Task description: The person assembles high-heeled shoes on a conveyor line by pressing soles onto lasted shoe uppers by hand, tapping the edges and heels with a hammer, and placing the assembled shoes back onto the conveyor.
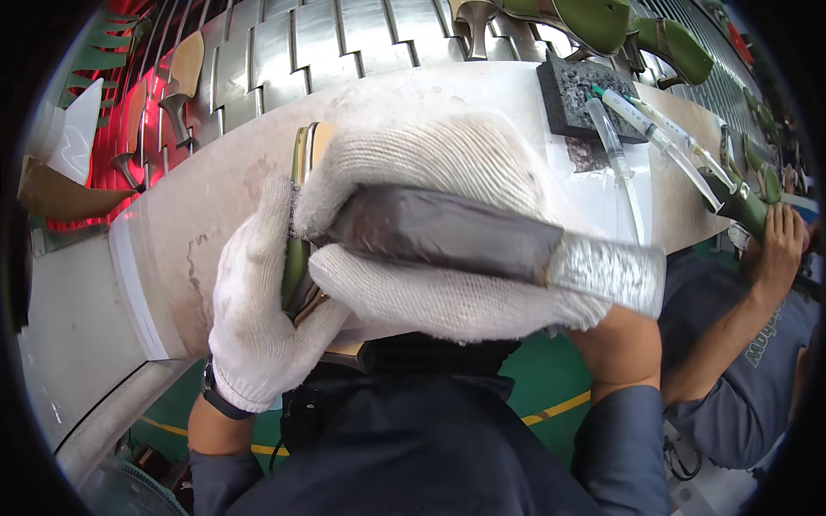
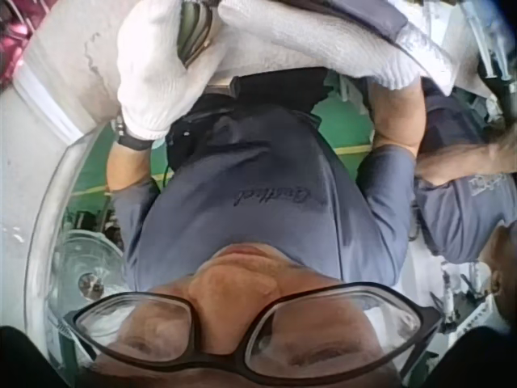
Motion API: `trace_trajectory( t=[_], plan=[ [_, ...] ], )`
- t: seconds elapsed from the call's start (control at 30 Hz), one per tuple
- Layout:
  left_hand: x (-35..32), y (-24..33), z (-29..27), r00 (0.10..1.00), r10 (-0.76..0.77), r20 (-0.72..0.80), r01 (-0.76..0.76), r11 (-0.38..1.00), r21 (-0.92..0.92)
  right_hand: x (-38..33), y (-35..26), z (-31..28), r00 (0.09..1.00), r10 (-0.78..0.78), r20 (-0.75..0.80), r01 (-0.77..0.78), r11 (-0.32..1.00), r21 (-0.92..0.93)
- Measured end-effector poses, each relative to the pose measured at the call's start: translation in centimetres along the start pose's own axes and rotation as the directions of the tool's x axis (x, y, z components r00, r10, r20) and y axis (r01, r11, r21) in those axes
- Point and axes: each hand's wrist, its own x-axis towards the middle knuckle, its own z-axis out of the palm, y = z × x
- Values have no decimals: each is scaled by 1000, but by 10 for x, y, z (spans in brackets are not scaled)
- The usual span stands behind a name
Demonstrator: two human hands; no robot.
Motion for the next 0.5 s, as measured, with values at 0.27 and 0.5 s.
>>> trace_trajectory(
  t=[0.27, 0.5],
  plan=[
    [-5, -8, -3, 999, 36, -25, -35, 998, 51, 3, -33, 29, 995, -12, -99, 2, 995, -98],
    [-1, -7, -3, 996, 77, -41, -78, 997, -15, -29, -30, 105, 872, -118, -475, 79, 992, -102]
  ],
)
